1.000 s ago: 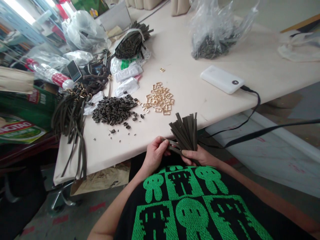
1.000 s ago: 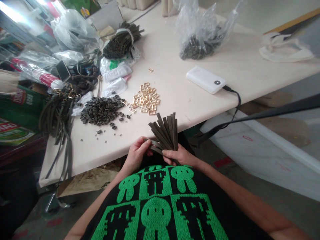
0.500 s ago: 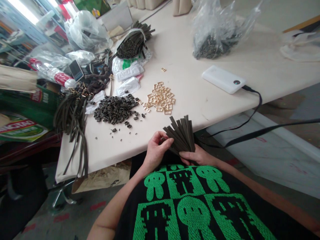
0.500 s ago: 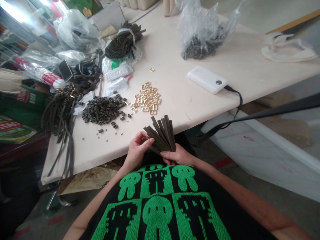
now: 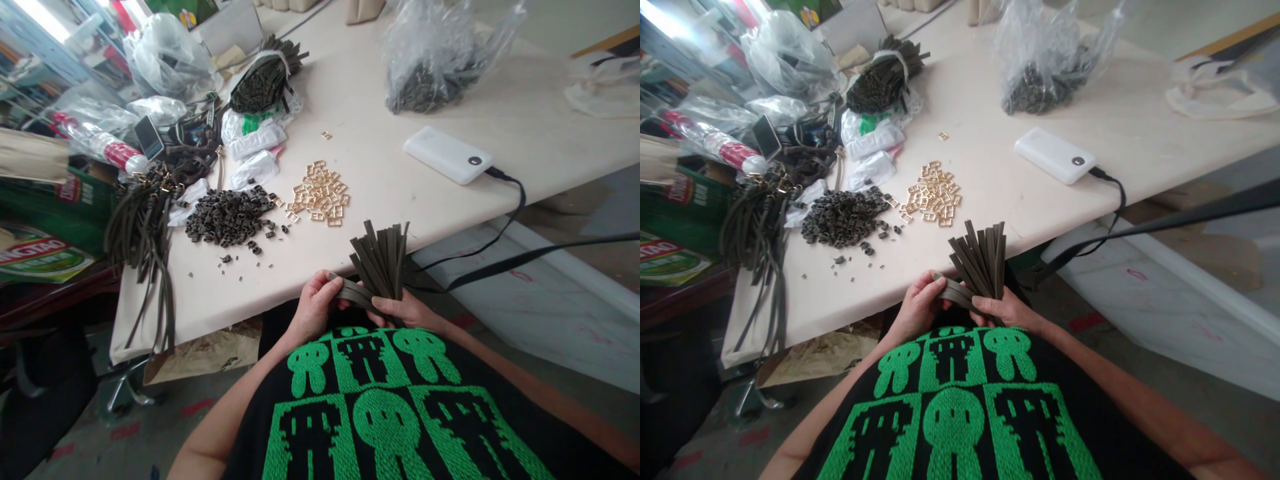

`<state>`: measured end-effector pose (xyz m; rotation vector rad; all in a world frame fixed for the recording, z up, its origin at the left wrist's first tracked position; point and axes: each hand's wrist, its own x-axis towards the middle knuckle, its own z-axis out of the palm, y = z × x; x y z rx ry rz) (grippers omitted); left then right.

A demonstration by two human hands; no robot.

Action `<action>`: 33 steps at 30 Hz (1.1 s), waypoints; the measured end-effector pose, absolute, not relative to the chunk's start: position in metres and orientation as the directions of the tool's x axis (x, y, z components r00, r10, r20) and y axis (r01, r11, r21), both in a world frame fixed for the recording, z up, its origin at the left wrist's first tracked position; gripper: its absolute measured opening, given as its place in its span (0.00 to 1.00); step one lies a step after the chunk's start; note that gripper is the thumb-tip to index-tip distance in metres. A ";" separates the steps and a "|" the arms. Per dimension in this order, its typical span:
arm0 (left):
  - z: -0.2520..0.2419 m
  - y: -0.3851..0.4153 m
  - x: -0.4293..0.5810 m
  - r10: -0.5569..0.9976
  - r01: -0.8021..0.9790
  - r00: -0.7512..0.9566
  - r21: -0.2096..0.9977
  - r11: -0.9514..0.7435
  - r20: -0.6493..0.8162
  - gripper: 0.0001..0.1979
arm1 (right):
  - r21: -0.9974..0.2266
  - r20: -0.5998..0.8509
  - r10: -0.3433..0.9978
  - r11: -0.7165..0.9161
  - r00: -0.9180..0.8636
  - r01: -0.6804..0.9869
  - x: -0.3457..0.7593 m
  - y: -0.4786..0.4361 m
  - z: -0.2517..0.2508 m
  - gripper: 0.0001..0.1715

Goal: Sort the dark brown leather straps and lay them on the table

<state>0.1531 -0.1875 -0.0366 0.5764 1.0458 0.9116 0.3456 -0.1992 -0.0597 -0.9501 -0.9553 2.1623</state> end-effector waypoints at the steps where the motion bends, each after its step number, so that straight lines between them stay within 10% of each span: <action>1: -0.037 -0.188 0.154 0.852 -0.357 0.212 0.774 0.523 -0.478 0.14 | -0.792 -0.371 0.733 -0.570 -0.570 -0.218 0.346 -0.200 -0.061 0.36; 14: -0.036 -0.186 0.163 0.773 -0.352 0.326 0.689 0.633 -0.544 0.21 | -0.774 -0.356 0.735 -0.578 -0.577 -0.258 0.349 -0.202 -0.062 0.40; 33: -0.017 -0.182 0.158 0.937 -0.166 0.230 0.938 0.306 -0.265 0.09 | -0.835 -0.332 0.719 -0.526 -0.611 -0.165 0.346 -0.197 -0.057 0.27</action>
